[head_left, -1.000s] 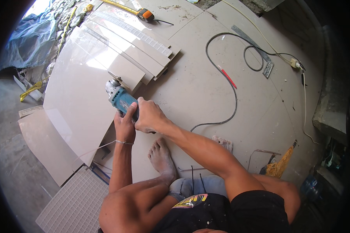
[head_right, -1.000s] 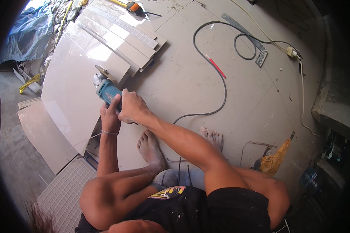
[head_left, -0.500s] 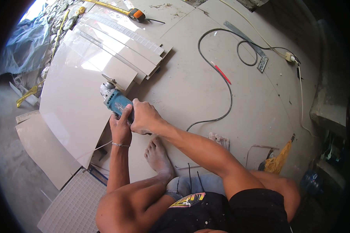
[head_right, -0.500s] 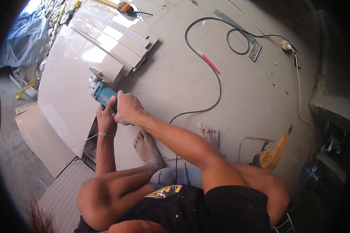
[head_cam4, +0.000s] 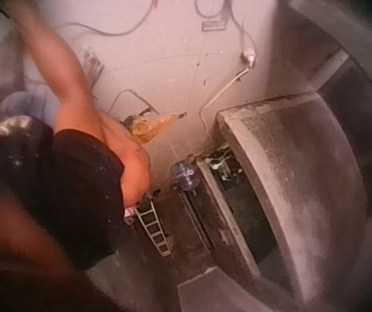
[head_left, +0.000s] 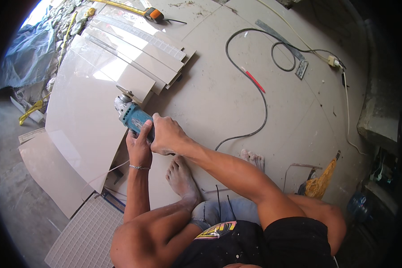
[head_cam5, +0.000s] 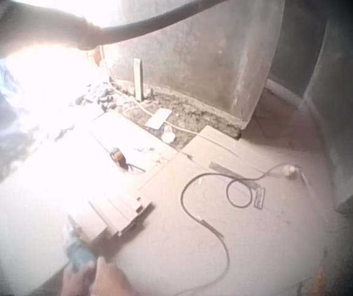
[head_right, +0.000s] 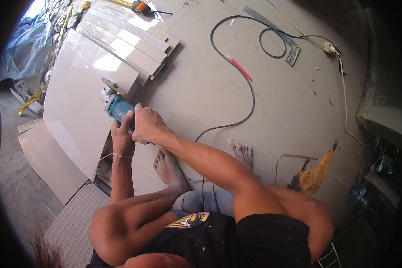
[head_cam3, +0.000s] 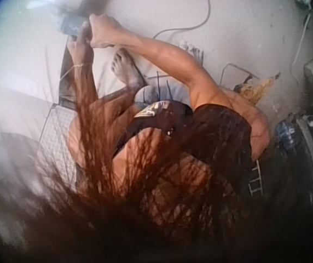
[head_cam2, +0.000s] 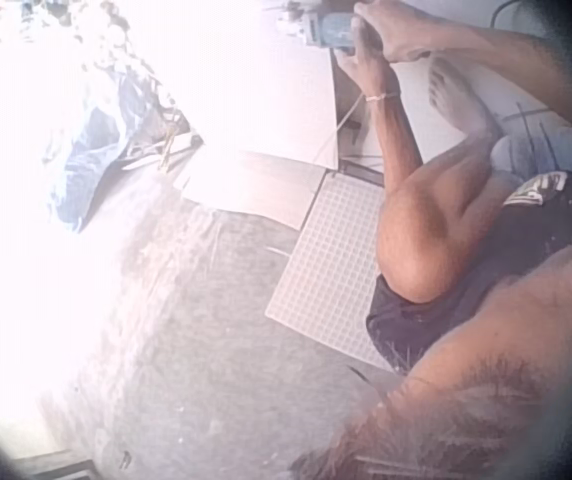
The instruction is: The person marks a line on a large ceramic tile with a red marker, then uses an angle grinder to cut along the marked line. After cutting, the person lifts the tile and carries it to another area where another worker is present.
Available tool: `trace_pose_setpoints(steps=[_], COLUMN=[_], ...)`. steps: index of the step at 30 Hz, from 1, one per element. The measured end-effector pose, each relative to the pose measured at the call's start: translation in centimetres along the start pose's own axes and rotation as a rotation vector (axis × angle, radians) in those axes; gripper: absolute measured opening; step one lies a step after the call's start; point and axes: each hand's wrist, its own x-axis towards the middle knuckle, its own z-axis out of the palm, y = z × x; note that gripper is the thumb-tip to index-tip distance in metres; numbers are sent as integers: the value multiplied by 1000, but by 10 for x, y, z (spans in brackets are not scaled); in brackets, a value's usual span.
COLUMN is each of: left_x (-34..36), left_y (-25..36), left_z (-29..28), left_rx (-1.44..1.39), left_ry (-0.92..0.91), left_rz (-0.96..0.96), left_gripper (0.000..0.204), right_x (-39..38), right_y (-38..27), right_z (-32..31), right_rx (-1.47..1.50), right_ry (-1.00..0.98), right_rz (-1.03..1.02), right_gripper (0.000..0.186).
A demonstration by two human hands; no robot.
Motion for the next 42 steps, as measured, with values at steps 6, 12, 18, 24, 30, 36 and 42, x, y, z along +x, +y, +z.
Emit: trace_pose_setpoints(steps=[6,12,18,24,30,36,42], left_x=[-2,-3,-6,-9,-10,-9,6], left_y=[-4,-7,-9,-9,-12,-16,-8], left_z=[0,0,2,5,3,3,-2], left_rx=[-31,-46,-66,-78,-70,-88,-69], left_ry=[-10,-29,-13,-12,-31,-18,-15], left_rz=[1,-3,-2,-10,-18,-23,15], left_gripper=[29,27,35,37,40,33,42], right_x=[-5,-7,-12,-15,-18,-15,2], right_y=[2,2,4,5,5,5,-3], right_z=[0,-1,-2,-4,-2,-3,1], right_rx=[46,9,-1,17,35,-2,-18], right_ry=[7,-3,-10,-40,23,-38,6], right_rz=[-1,8,18,34,31,28,13], right_gripper=[50,63,64,64,51,59,56])
